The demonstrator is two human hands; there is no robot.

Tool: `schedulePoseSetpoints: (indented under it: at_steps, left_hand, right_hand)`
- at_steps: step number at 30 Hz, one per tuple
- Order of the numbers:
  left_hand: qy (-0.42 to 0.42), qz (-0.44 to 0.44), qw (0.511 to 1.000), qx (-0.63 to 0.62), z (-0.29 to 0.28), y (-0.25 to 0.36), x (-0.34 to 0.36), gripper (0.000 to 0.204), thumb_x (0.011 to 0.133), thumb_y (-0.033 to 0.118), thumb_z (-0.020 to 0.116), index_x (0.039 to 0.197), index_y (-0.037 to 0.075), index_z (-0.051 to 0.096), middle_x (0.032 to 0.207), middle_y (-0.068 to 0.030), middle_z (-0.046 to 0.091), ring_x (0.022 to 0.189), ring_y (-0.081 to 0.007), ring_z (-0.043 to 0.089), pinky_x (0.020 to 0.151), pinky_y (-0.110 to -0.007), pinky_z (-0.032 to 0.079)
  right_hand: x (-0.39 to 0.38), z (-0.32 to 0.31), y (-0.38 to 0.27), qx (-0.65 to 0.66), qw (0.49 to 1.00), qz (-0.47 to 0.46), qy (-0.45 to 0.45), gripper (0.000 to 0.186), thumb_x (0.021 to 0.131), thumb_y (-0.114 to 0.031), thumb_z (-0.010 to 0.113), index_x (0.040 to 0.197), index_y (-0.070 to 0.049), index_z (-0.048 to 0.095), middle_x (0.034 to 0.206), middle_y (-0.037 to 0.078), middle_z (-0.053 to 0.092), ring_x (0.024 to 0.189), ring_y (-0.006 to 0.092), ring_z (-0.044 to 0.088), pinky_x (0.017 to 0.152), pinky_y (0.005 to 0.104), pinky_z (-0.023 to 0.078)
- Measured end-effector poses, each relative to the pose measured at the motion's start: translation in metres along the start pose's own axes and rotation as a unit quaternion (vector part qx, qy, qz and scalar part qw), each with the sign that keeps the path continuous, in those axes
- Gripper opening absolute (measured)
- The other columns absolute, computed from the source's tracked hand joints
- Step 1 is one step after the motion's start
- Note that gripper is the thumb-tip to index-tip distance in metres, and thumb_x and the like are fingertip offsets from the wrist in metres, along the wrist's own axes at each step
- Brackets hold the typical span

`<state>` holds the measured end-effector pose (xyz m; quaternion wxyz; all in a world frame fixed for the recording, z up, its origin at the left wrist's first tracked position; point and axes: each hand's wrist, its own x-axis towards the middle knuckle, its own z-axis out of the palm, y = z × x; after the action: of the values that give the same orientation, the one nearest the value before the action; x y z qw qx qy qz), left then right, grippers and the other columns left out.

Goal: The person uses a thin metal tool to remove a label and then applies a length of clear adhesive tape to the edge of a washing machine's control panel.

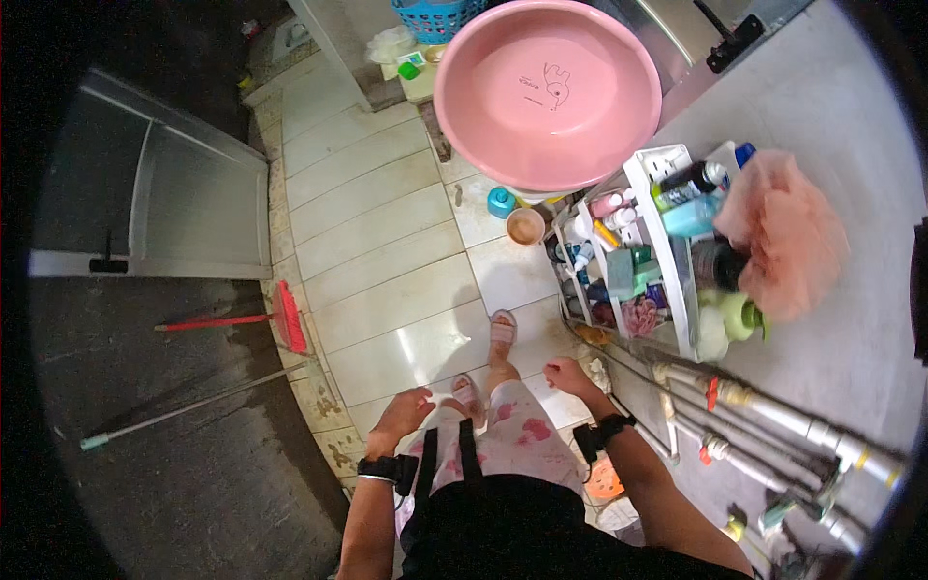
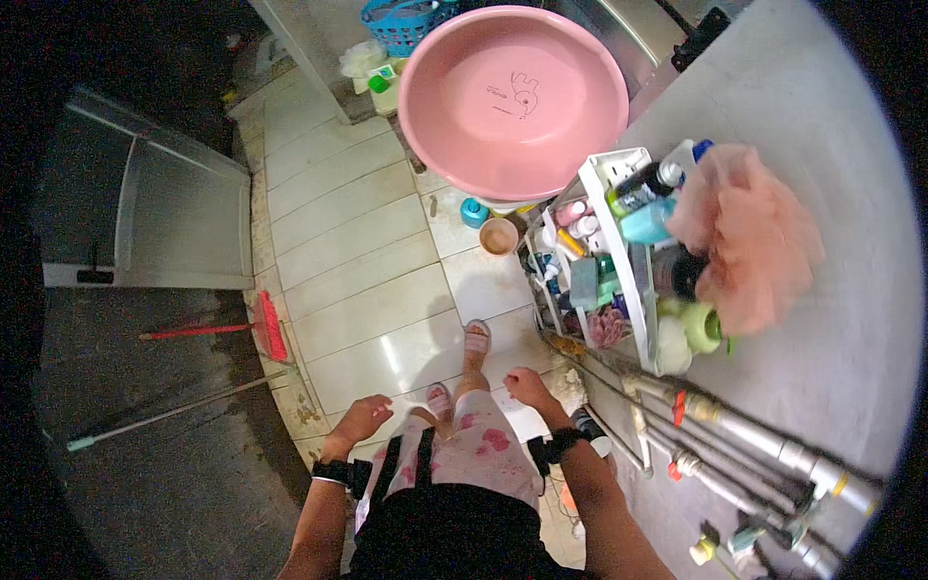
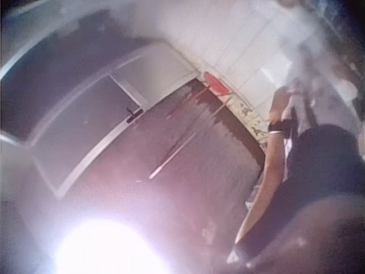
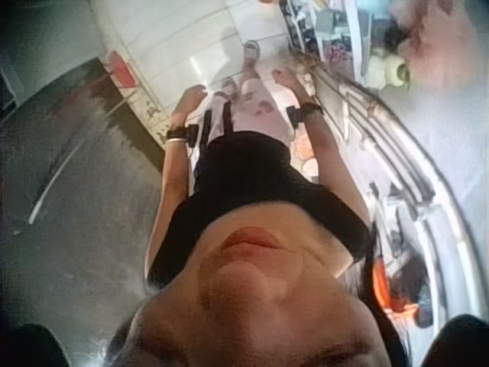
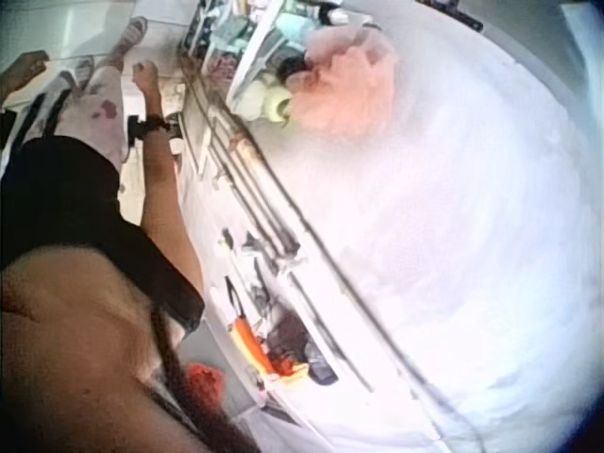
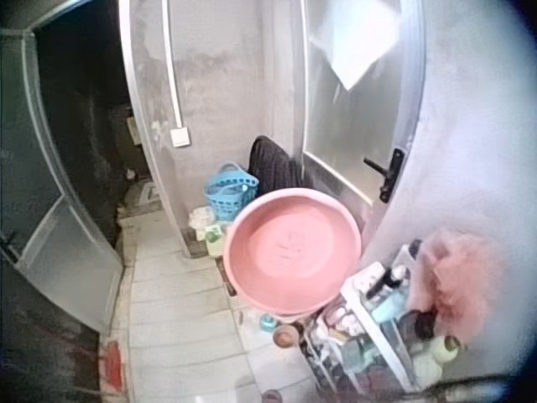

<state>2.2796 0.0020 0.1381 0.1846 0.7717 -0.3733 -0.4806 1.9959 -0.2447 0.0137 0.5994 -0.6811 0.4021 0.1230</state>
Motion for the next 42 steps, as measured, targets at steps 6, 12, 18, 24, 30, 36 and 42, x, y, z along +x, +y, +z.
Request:
schedulePoseSetpoints:
  at_steps: [6,12,18,24,30,36,42]
  left_hand:
    - [0.019,-0.107,0.991,0.080,0.006,-0.032,0.043,0.032,0.078,0.028,0.062,0.099,0.004,0.057,0.093,-0.0175,0.061,0.089,-0.0349,0.058,0.079,-0.041,0.046]
    - [-0.085,-0.198,0.958,0.188,0.021,-0.056,0.068,0.049,0.072,0.042,0.068,0.100,0.004,0.055,0.086,-0.0177,0.063,0.082,-0.0360,0.061,0.072,-0.046,0.049]
    - [-0.176,-0.271,0.911,0.257,0.039,-0.066,0.097,0.053,0.077,0.035,0.062,0.107,-0.003,0.043,0.085,-0.0202,0.059,0.076,-0.0362,0.062,0.062,-0.045,0.051]
    - [-0.153,-0.419,0.890,0.093,0.001,-0.016,0.180,0.044,0.084,0.031,0.055,0.110,-0.003,0.047,0.087,-0.0200,0.059,0.078,-0.0334,0.059,0.070,-0.042,0.046]
    - [-0.052,-0.247,0.960,0.122,-0.008,-0.072,0.164,0.042,0.095,0.035,0.038,0.111,-0.001,0.052,0.085,-0.0111,0.059,0.074,-0.0220,0.054,0.066,-0.034,0.045]
    - [-0.171,-0.257,0.920,0.240,-0.019,-0.062,0.182,0.039,0.088,0.033,0.048,0.107,-0.002,0.048,0.081,-0.0136,0.059,0.072,-0.0257,0.057,0.062,-0.038,0.047]
    - [-0.281,-0.227,0.882,0.304,-0.038,-0.041,0.162,0.041,0.080,0.029,0.059,0.102,-0.003,0.044,0.072,-0.0167,0.060,0.066,-0.0316,0.062,0.056,-0.042,0.050]
  right_hand:
    - [0.113,-0.024,-0.028,0.125,0.992,0.013,0.018,0.019,0.088,-0.017,0.052,0.083,0.001,0.057,0.064,0.007,0.059,0.052,0.0140,0.057,0.047,0.0264,0.045]
    - [0.234,-0.031,-0.007,0.290,0.952,0.070,0.071,0.018,0.090,-0.017,0.052,0.096,-0.001,0.055,0.069,0.007,0.060,0.053,0.0161,0.057,0.049,0.0267,0.047]
    - [0.364,-0.002,0.066,0.278,0.941,0.143,0.128,0.036,0.089,-0.014,0.053,0.122,-0.003,0.044,0.084,0.011,0.060,0.059,0.0181,0.060,0.050,0.0319,0.050]
    - [0.487,-0.022,0.192,0.288,0.937,0.148,0.134,0.066,0.086,-0.009,0.053,0.142,-0.011,0.017,0.109,0.016,0.054,0.070,0.0230,0.061,0.054,0.0362,0.051]
    - [0.550,0.002,0.171,0.018,0.974,0.172,0.149,0.065,0.084,-0.013,0.054,0.140,-0.011,0.022,0.130,0.017,0.045,0.101,0.0283,0.055,0.081,0.0381,0.047]
    - [0.499,0.008,0.168,-0.009,0.949,0.184,0.256,0.037,0.081,-0.011,0.055,0.117,-0.005,0.054,0.113,0.015,0.058,0.097,0.0285,0.058,0.080,0.0376,0.047]
    - [0.404,0.005,0.103,-0.102,0.928,0.088,0.347,0.021,0.079,-0.007,0.059,0.098,-0.002,0.064,0.083,0.016,0.065,0.077,0.0304,0.063,0.067,0.0372,0.050]
